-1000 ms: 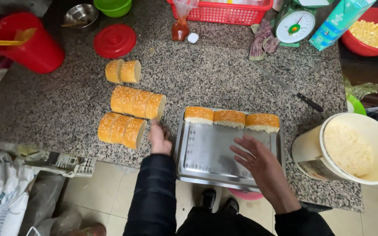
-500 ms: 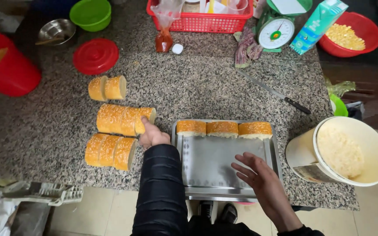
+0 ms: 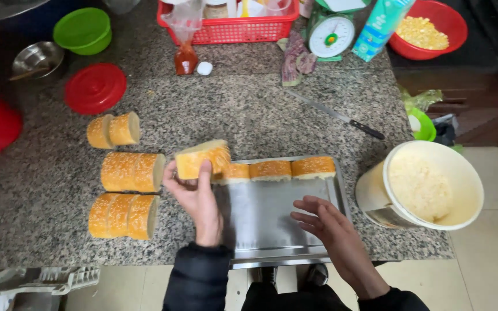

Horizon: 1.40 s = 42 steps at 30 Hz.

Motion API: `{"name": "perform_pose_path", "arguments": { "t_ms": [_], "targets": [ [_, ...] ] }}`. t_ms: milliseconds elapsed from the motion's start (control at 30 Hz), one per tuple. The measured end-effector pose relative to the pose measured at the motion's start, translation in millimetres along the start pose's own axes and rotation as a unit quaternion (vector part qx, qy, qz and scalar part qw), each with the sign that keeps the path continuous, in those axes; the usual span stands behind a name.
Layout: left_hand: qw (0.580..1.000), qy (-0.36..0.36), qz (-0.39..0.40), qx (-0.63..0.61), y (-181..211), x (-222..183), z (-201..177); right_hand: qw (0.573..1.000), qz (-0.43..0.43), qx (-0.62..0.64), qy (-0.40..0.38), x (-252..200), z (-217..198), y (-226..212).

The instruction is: Dipping sliced bread buns into a bowl of filling and arranging them on a metal tray.

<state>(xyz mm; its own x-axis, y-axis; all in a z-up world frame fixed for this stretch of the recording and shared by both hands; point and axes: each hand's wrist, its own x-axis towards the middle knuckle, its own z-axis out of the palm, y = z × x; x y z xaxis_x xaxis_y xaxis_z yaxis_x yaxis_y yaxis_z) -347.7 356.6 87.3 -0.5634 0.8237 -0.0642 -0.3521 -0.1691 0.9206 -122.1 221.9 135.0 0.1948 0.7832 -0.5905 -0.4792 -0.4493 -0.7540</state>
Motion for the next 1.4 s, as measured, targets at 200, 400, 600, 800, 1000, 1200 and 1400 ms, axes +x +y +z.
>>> {"name": "perform_pose_path", "arguments": {
  "t_ms": [200,400,600,800,1000,1200,1400],
  "targets": [
    [0.957,-0.252,-0.143,0.022,50.7,-81.1,41.6,0.947,-0.255,-0.137,-0.139,0.3,-57.5,-4.9],
    [0.888,-0.448,-0.100,0.018,29.5,-170.8,89.7,0.916,-0.334,-0.168,-0.145,-28.5,-115.0,-45.8],
    [0.782,-0.610,-0.049,0.119,42.3,-223.4,145.3,0.937,-0.315,-0.101,-0.116,-34.2,-187.9,-67.8],
    [0.690,-0.607,0.099,0.381,37.7,-236.3,218.8,0.941,-0.321,-0.036,0.105,-26.5,-244.9,-89.7],
    [0.442,-0.668,0.203,0.563,-50.1,-244.1,249.4,0.942,-0.243,0.075,0.217,-13.5,-287.8,-94.1],
    [0.323,-0.660,0.213,0.645,-112.8,-249.5,249.7,0.951,-0.212,0.074,0.213,-11.3,-287.3,-96.0],
    [0.400,-0.659,0.191,0.607,-20.2,-261.7,271.5,0.955,-0.204,0.068,0.206,-6.4,-287.9,-96.6]
  ]
}}
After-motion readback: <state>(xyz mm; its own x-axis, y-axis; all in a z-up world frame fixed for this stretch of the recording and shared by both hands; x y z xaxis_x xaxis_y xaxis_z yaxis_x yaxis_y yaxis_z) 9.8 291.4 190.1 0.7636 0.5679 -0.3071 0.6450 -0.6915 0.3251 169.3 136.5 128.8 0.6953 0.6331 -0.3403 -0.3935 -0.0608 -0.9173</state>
